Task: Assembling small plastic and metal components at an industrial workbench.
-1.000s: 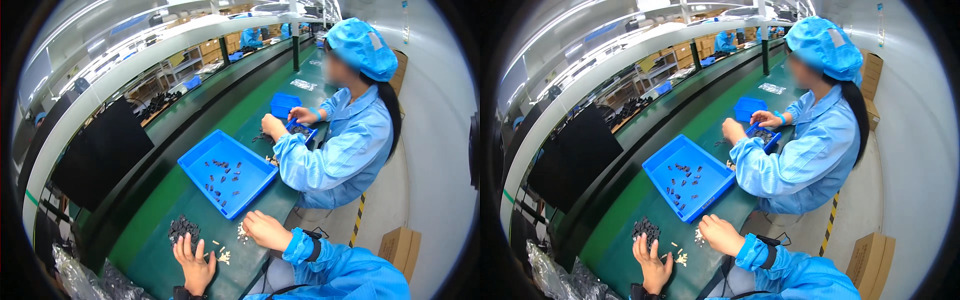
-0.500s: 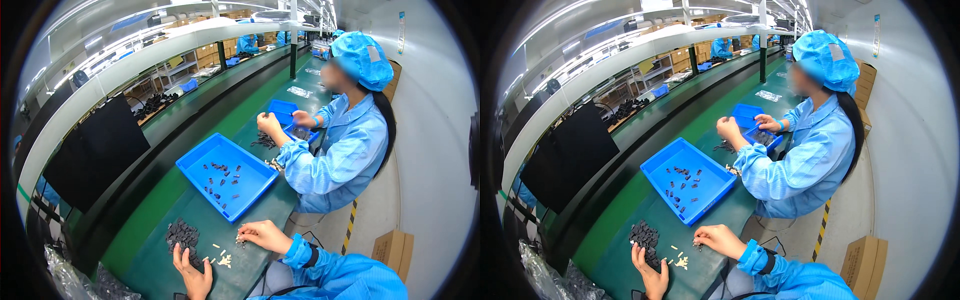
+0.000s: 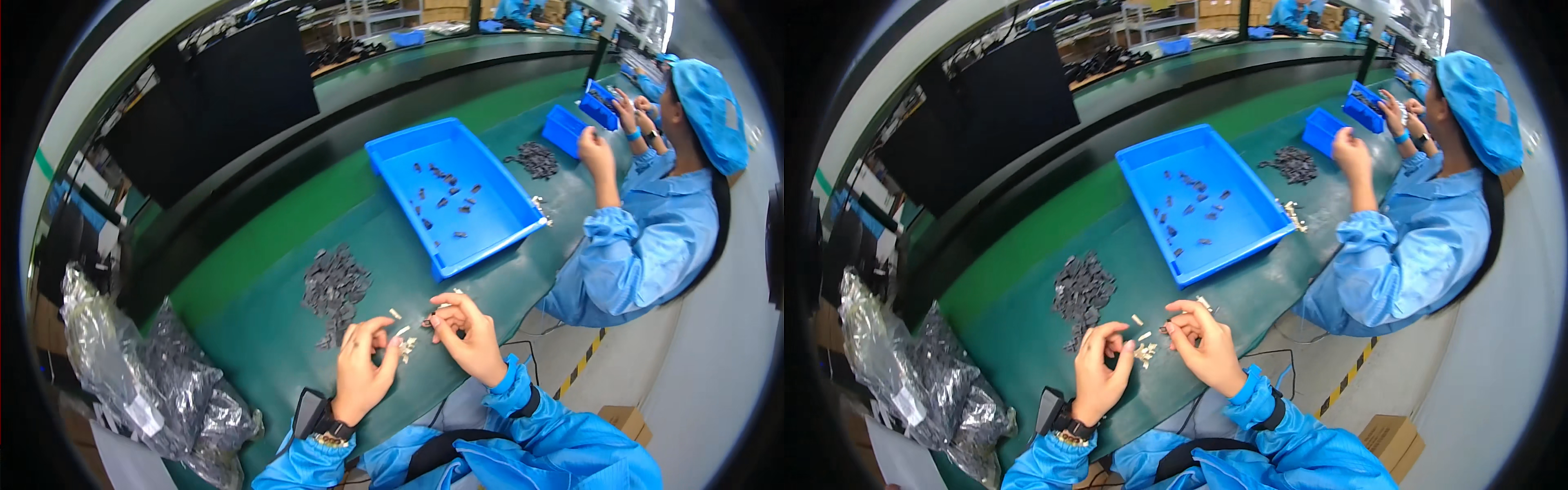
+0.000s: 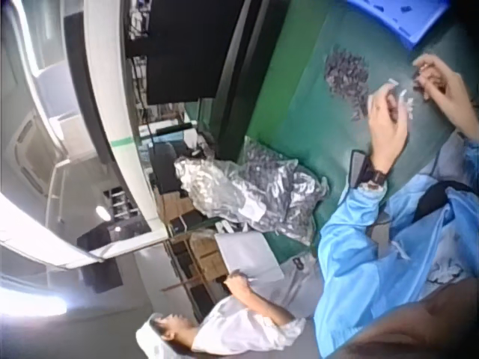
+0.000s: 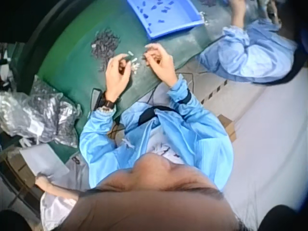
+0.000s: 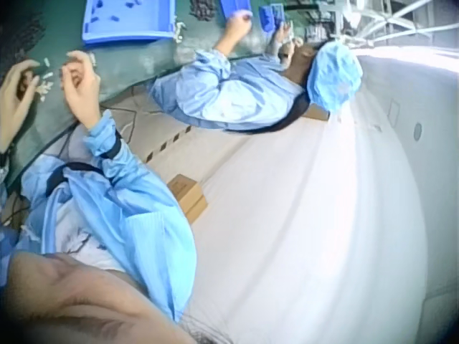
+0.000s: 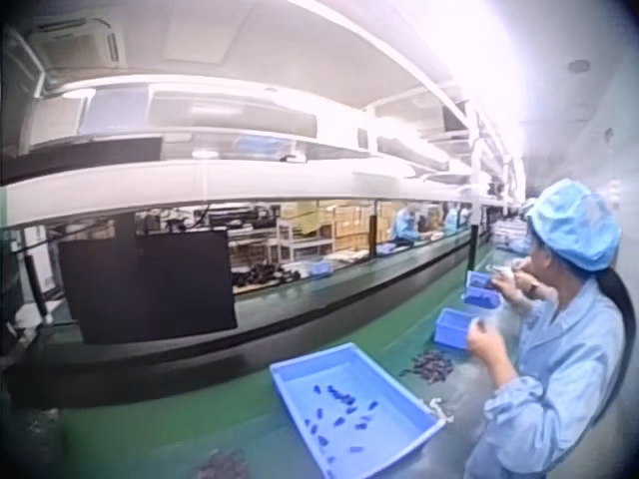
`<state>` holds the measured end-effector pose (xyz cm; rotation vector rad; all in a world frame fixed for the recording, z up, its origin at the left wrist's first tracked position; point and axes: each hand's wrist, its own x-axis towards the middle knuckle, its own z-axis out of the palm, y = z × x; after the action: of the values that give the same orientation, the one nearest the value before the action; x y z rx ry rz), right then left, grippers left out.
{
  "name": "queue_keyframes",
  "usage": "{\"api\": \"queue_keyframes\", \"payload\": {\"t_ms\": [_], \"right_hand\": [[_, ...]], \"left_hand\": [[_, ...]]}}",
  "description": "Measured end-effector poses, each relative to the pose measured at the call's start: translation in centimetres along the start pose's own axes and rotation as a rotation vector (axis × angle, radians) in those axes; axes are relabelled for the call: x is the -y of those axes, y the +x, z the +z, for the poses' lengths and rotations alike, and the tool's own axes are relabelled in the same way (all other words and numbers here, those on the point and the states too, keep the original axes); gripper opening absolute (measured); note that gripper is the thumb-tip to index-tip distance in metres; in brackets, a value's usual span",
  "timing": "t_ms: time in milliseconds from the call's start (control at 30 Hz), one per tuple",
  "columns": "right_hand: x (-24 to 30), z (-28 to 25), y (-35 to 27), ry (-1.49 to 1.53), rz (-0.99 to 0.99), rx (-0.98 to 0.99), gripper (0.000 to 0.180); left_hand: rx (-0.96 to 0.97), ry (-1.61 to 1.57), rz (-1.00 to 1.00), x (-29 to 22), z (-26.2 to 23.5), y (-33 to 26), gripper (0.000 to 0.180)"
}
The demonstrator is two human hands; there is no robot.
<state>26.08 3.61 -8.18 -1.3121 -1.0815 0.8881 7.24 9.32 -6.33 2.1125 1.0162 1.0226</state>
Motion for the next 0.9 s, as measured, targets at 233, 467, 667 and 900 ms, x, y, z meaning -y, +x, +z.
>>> {"api": "queue_keyframes", "payload": {"t_ms": [233,467,667,900], "right_hand": [[-0.4,1.3,-0.6,0.019,-0.039,0.096,0.032],[-0.4,1.5,-1.2,0.036,-0.009,0.177,0.015],[-0.5,0.9,-0.5,0.235,0.014,0.321,0.015],[-0.9,0.9,-0.7,0.262,0.069,0.424,0.013]], "left_hand": [[0.085,-0.166,-0.084,-0.5,0.2,0.0,0.022],[-0.062,-0.126,0.031,0.4,0.4,-1.2,0.019],[-0.155,0.243,0.536,1.0,-1.8,-1.1,0.034],[-0.045,0.284,0.587,0.6,-2.0,-1.0,0.033]]}}
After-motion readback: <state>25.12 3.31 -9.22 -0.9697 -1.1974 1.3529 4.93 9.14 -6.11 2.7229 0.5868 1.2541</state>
